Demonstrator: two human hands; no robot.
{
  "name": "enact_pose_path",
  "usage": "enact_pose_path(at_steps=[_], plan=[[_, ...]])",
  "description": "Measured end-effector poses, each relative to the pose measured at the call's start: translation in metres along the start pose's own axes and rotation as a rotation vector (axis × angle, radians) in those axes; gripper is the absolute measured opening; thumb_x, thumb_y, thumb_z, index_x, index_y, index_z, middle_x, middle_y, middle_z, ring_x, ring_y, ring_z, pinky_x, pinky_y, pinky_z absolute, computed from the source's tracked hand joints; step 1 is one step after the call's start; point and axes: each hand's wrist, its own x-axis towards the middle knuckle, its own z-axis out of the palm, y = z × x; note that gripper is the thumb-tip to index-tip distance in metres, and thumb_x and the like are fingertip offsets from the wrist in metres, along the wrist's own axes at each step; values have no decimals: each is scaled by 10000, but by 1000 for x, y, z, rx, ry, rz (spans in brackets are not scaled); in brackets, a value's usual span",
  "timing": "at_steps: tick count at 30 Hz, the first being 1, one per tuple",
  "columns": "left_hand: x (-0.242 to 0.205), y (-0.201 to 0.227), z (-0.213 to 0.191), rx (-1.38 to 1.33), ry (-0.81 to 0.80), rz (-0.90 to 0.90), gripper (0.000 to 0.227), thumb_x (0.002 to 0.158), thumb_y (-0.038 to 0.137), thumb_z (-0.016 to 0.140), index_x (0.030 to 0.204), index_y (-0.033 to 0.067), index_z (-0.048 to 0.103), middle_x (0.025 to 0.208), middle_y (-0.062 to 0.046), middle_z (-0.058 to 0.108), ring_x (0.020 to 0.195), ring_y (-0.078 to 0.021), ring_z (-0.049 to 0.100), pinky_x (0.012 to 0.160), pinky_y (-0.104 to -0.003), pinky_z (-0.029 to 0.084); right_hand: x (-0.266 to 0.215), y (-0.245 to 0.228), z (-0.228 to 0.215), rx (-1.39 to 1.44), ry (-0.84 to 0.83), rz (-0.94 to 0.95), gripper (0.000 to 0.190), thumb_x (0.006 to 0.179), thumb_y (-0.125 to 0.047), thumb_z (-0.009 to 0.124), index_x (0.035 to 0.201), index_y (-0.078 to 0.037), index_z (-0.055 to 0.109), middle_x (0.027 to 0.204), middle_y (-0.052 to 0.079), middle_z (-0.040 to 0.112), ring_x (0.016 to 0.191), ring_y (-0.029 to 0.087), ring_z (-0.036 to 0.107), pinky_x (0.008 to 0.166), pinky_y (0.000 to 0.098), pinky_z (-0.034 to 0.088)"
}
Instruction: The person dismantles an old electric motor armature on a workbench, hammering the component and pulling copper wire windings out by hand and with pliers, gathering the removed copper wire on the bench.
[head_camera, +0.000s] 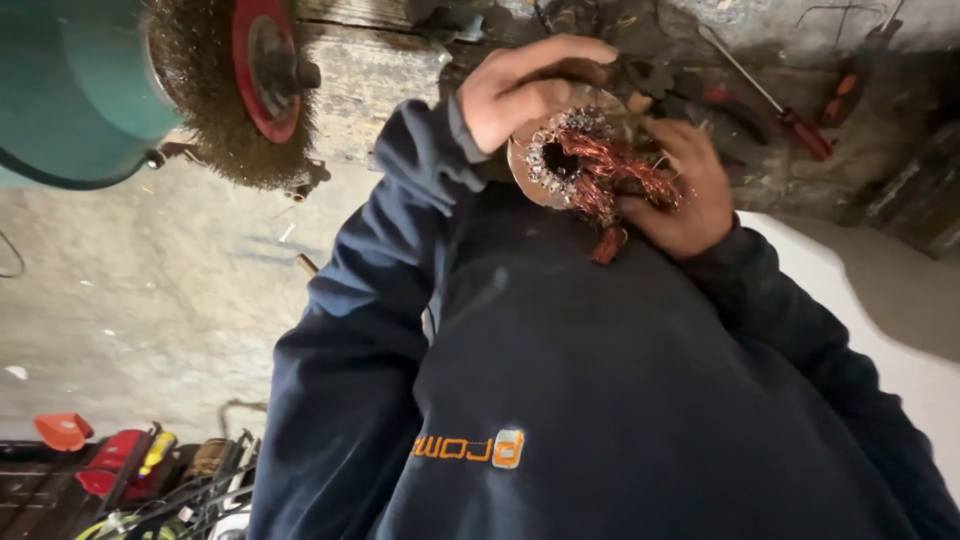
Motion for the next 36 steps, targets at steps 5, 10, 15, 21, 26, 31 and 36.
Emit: enact_pose_path(at_steps=[5, 10, 15, 21, 26, 31, 36], plan=[[7, -27, 13, -277, 19, 114, 516, 1165, 444, 449, 1367, 4, 627, 1285, -173, 694, 1189, -280, 682, 1105, -350, 522, 4, 8, 6, 108, -401, 26, 651, 830, -155, 807, 1436, -79, 581, 1493, 203, 534, 1410, 390, 521, 1209, 473, 422], [-15, -32, 37, -353, 343, 125, 560, 1114, 497, 441, 1243, -20, 610, 1244, -228, 699, 1158, -306, 699, 1072, -385, 535, 14, 12, 20, 191, -393, -98, 977, 759, -276, 880, 1567, -50, 380, 1604, 257, 338, 1513, 422, 355, 1261, 526, 317], [-33, -35, 90, -391, 745, 231, 598, 1112, 516, 458, 1412, -2, 467, 1300, -246, 607, 1215, -308, 654, 1110, -440, 516, 36, 30, 38, 479, -435, -118, 1133, 710, -396, 888, 1589, -26, 275, 1621, 234, 307, 1509, 417, 325, 1246, 525, 283], [-65, -11, 120, 17, 791, 114, 789, 1116, 572, 415, 1610, -3, 200, 1602, -235, 304, 1493, -321, 354, 1283, -415, 293, 115, 24, 45, 579, -348, -99, 656, 1112, -532, 282, 1575, -75, 371, 1626, 138, 435, 1530, 306, 424, 1277, 432, 315], [-97, 31, 111, 127, 549, -26, 885, 1127, 450, 562, 1671, 27, 7, 1736, -237, 183, 1643, -323, 247, 1362, -419, 223, 128, 36, 52, 926, -615, 219, 728, 1000, -639, 485, 1479, -92, 472, 1576, 96, 537, 1255, 242, 569, 841, 359, 445], [-101, 75, 75, 619, 515, -668, 474, 997, 364, 615, 1438, 190, 632, 1209, -50, 763, 1089, -173, 728, 1041, -305, 553, 77, 16, -28, -27, -189, -251, 719, 924, -360, 827, 1496, -22, 552, 1484, 178, 541, 1348, 374, 524, 1146, 502, 439], [-39, 116, 44, 1372, 143, 244, 370, 884, 130, 753, 1251, 123, 792, 1404, -76, 595, 1245, -273, 588, 1090, -445, 423, -11, 69, -30, -465, -53, -90, 604, 1003, -301, 901, 1468, -52, 606, 1440, 134, 580, 1301, 338, 546, 1109, 470, 459]])
